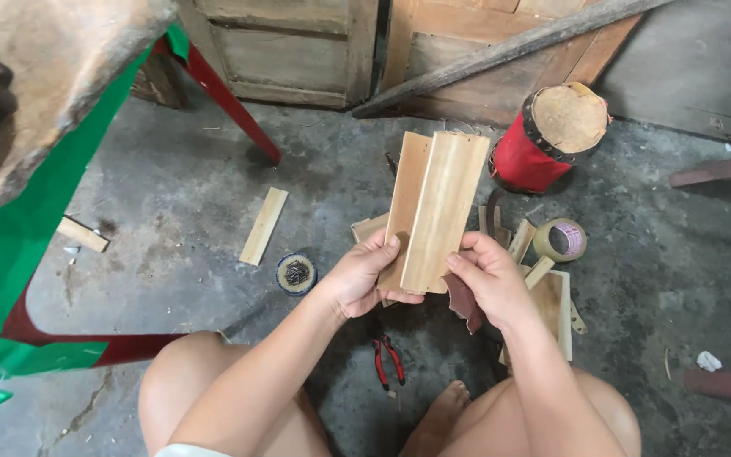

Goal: Sanding small wooden slats by hand using sandpaper in a workshop environment.

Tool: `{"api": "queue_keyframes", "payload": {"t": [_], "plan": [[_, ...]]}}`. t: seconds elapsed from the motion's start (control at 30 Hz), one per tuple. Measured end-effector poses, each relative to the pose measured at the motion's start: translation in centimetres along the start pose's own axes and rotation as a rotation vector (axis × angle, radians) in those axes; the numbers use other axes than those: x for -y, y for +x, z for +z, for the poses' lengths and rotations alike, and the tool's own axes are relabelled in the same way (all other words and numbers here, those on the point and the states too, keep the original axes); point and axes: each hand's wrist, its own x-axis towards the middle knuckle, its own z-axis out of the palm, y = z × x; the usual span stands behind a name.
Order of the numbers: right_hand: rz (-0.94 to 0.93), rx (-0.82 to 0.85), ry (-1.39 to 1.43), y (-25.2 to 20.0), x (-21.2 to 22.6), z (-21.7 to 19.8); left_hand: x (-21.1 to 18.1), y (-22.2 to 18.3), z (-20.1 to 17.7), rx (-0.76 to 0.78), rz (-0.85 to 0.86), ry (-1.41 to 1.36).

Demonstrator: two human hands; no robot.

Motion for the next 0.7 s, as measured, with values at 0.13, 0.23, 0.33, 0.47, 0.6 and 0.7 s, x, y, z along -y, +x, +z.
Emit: {"api": "queue_keyframes", "payload": {"t": [0.13, 0.23, 0.33, 0.47, 0.6, 0.7], "plan": [[-0.012, 0.019, -0.015, -1.0, -0.6, 0.2, 0.0, -1.9, 0.9, -0.003, 0.033, -0.016], [-0.024, 0.023, -0.021, -1.7, -0.3, 0.8, 0.4, -2.5, 1.1, -0.001, 0.05, -0.015], [-0.037, -0.015, -0.031, -2.3, -0.1, 1.8, 0.8, -3.0, 0.7, 0.032, 0.078, -0.029], [-0.059, -0.07, -0.013, -2.7, -0.1, 3.0, 2.5, -1.3, -2.5, 0.07, 0.142, 0.04], [-0.068, -0.077, -0.029, -2.8, 0.1, 3.2, 3.5, -0.3, -4.6, 0.098, 0.169, 0.098], [-0.067, -0.086, -0.021, -3.1, 0.3, 3.5, 3.0, -1.1, -3.9, 0.091, 0.18, 0.102]]}}
